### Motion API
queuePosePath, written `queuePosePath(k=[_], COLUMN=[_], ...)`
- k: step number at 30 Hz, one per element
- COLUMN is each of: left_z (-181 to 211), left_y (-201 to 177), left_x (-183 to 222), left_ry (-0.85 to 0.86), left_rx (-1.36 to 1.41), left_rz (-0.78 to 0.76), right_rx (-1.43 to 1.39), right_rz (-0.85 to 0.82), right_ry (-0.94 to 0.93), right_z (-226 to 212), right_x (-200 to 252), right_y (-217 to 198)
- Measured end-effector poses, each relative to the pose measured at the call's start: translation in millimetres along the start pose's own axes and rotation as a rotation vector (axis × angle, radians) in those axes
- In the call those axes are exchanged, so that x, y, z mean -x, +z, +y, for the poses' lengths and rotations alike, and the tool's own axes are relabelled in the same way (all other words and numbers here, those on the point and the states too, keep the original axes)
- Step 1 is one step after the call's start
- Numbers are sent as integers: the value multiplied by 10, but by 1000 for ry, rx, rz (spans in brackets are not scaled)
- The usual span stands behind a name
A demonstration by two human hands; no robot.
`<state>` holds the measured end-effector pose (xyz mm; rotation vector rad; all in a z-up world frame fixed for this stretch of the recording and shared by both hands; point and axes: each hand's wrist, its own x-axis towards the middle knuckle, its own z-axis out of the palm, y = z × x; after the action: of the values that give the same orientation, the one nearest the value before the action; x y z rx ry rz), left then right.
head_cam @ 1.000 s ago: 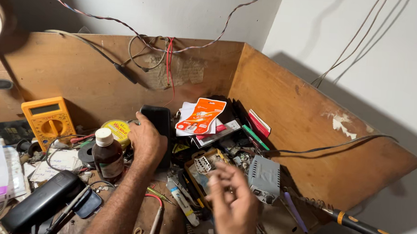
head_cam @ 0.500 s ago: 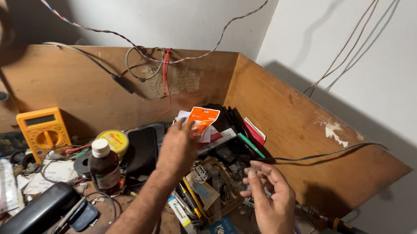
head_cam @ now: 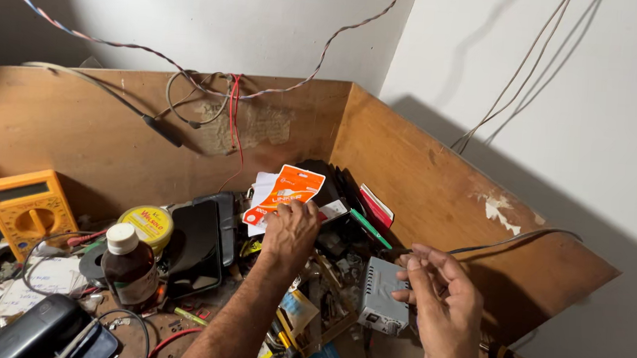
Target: The person removes the back panel of a mobile phone, handles internal parts including a battery, and uses a prying tool to detach connectors and secure small components.
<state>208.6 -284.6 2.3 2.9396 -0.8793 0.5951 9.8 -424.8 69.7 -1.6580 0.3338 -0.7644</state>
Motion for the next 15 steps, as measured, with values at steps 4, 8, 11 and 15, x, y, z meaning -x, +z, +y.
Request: queuePosePath(k=[4, 8, 11, 15], left_z=[-38, -132, -196, -218], left_y=[-61, -174, -181, -149], left_x=[-4, 20, 47, 47], left_ry=[41, 70, 32, 3], left_rx=[-92, -108, -35, -113], left_rz=[-10, -111, -69, 14], right_rx=[2, 19, 65, 87], right_rz=[-2, -38, -76, -93], right_ry=[-22, -1, -11, -21], right_z=[21, -11, -48, -86], right_x=[-1, -41, -86, -127], right_y=[26, 70, 97, 148])
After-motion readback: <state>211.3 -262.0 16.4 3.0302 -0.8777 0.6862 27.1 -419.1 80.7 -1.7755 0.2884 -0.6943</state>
